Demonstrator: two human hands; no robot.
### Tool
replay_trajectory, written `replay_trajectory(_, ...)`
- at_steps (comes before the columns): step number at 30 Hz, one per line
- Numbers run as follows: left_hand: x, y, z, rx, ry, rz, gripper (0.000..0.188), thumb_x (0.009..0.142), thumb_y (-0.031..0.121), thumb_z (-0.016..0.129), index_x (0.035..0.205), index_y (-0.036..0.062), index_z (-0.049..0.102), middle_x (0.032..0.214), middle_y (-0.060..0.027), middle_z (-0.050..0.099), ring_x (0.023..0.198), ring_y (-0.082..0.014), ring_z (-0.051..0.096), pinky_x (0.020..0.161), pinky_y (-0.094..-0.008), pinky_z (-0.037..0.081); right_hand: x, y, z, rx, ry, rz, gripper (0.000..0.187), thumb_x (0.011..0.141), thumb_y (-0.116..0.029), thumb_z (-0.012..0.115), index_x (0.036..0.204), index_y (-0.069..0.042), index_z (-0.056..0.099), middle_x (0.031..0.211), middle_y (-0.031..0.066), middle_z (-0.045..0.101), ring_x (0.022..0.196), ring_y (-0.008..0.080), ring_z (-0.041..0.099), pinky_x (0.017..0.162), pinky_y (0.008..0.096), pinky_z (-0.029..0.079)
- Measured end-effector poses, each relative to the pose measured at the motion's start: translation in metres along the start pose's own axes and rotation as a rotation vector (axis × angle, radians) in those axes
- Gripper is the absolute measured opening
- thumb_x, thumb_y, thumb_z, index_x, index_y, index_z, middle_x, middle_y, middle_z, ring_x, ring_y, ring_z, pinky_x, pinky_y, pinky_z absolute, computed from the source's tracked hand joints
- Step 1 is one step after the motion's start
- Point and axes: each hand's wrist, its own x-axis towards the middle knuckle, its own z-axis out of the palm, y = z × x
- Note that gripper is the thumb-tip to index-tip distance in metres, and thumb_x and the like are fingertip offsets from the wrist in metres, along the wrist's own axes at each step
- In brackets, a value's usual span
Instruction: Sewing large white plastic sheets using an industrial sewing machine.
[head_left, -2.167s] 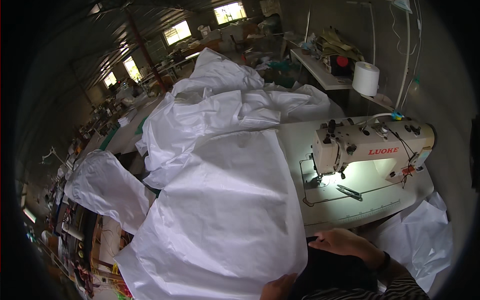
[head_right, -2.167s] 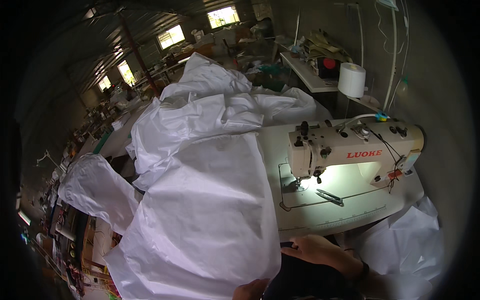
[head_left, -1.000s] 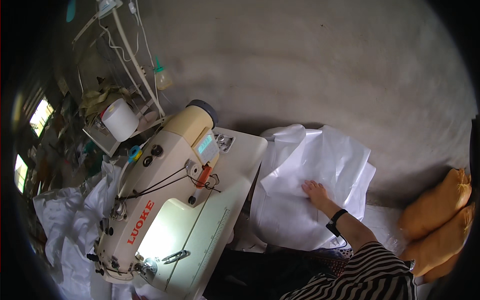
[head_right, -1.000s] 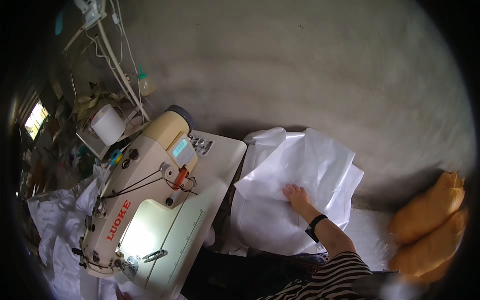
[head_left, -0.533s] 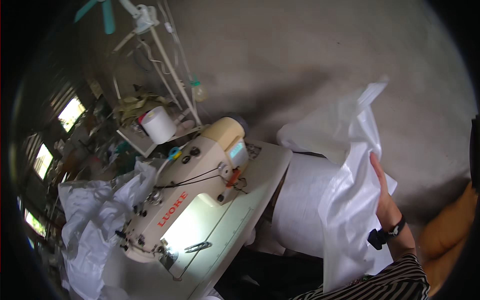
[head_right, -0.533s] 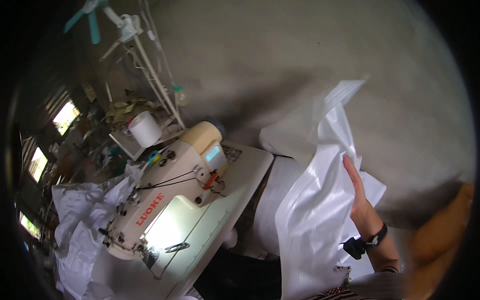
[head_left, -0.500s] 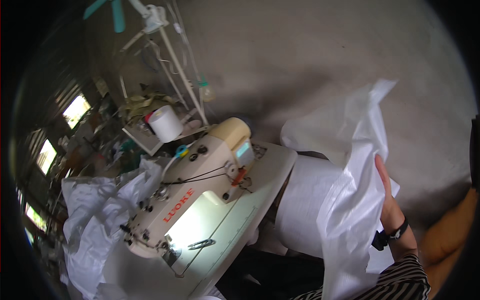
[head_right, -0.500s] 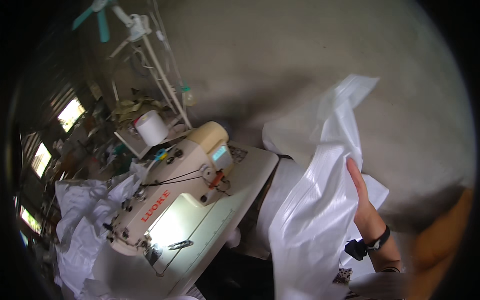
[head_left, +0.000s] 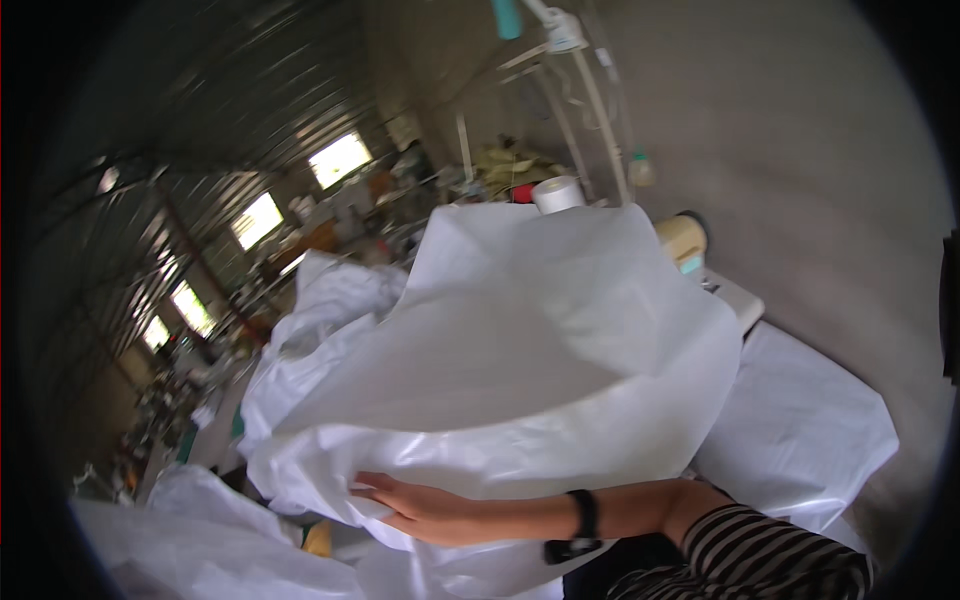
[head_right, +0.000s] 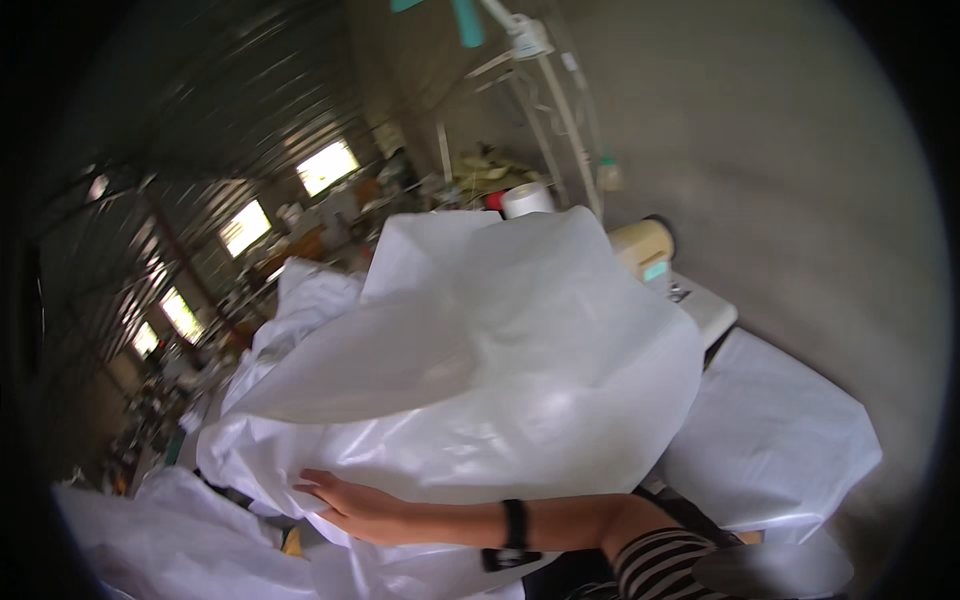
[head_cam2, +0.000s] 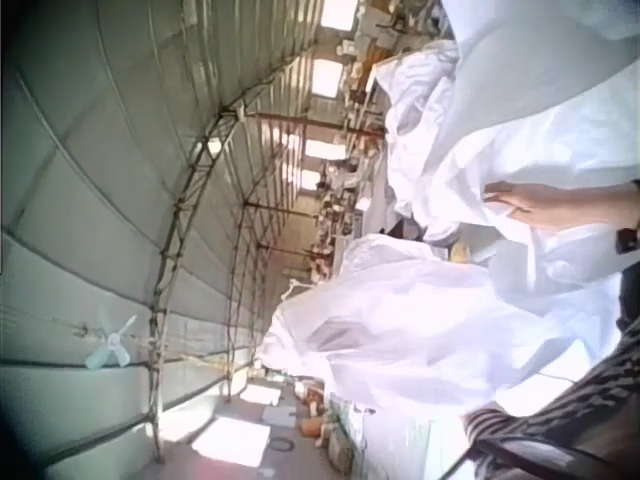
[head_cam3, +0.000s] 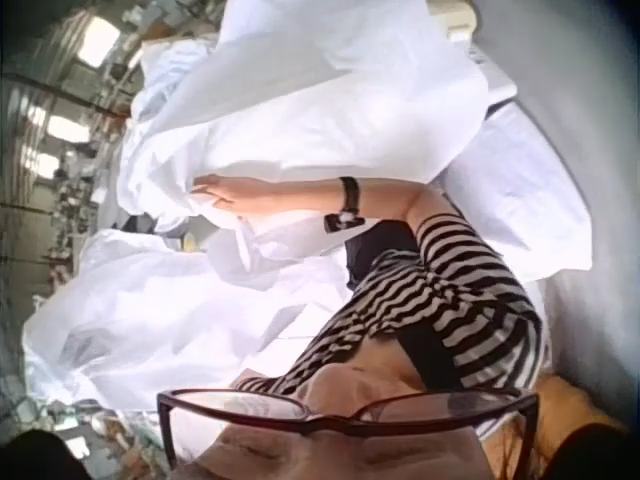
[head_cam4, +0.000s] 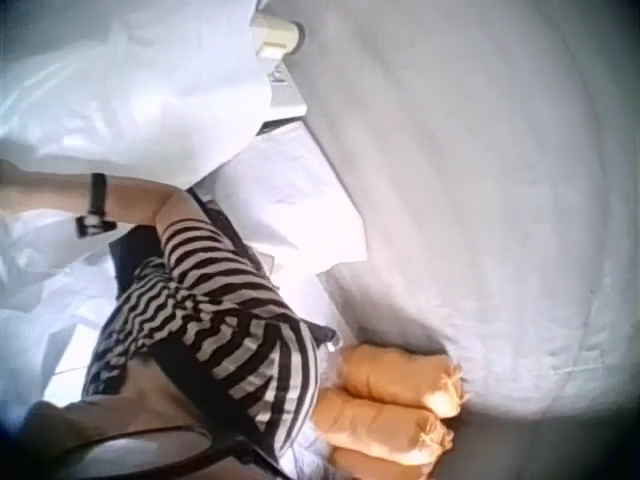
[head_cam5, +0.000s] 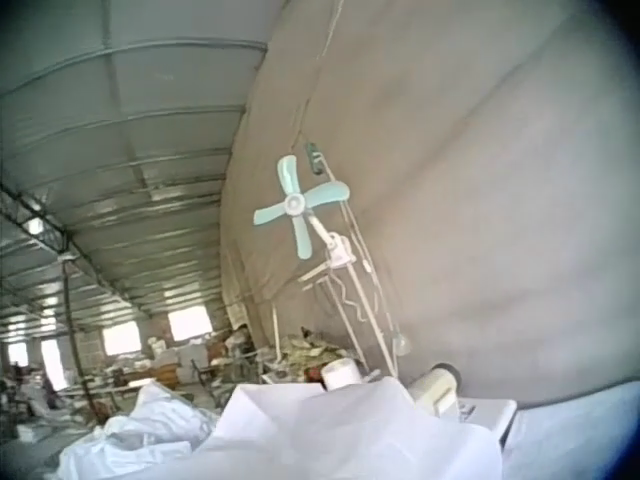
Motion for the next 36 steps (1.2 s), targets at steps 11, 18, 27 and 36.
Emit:
replay_trajectory(11,0.049,-0.035,0.014,-0.289,0.254,0.048,0.018,0.09,0.01,0.064,0.105,0.0005,0.067,0.095,-0.004,0.069,0.088,-0.0123,0.062,0.077,-0.0276,0.05,0.082,0.093,0.067,-0.889,-0.56,0.132,0.037,0.087,-0.025,0.064,0.118,-0.006,0.065,0.118,0.0204,0.066,0.115,0.0327,0.061,0.097,0.0421,0.047)
replay_trajectory(18,0.088,-0.2,0.148,0.172,-0.002,-0.149,0.019,0.092,0.009,0.061,0.109,0.0012,0.066,0.099,-0.0138,0.072,0.09,-0.0275,0.069,0.081,-0.0337,0.051,-0.13,0.208,0.003,-0.969,-0.189,0.002,0.07,0.085,-0.046,0.068,0.142,-0.01,0.049,0.152,0.0136,0.039,0.143,0.0316,0.033,0.111,0.0611,0.028)
replay_trajectory(27,0.043,-0.169,0.13,-0.246,0.112,-0.205,0.018,0.102,0.013,0.055,0.093,-0.0005,0.062,0.088,0.0042,0.061,0.079,-0.0028,0.049,0.07,-0.0188,0.04,-0.081,0.201,-0.085,-1.117,0.021,0.129,0.064,0.089,-0.045,0.063,0.139,-0.006,0.05,0.148,0.0161,0.043,0.14,0.0315,0.037,0.115,0.0564,0.026)
replay_trajectory(36,0.08,-0.069,0.209,0.309,-0.21,0.357,0.022,0.096,0.014,0.06,0.116,0.0048,0.066,0.132,-0.0088,0.063,0.131,-0.0321,0.053,0.114,-0.0499,0.032,-0.245,0.193,-0.028,-0.724,-0.26,0.343,0.062,0.082,-0.03,0.074,0.134,-0.002,0.054,0.137,0.0179,0.053,0.126,0.032,0.053,0.1,0.0517,0.045)
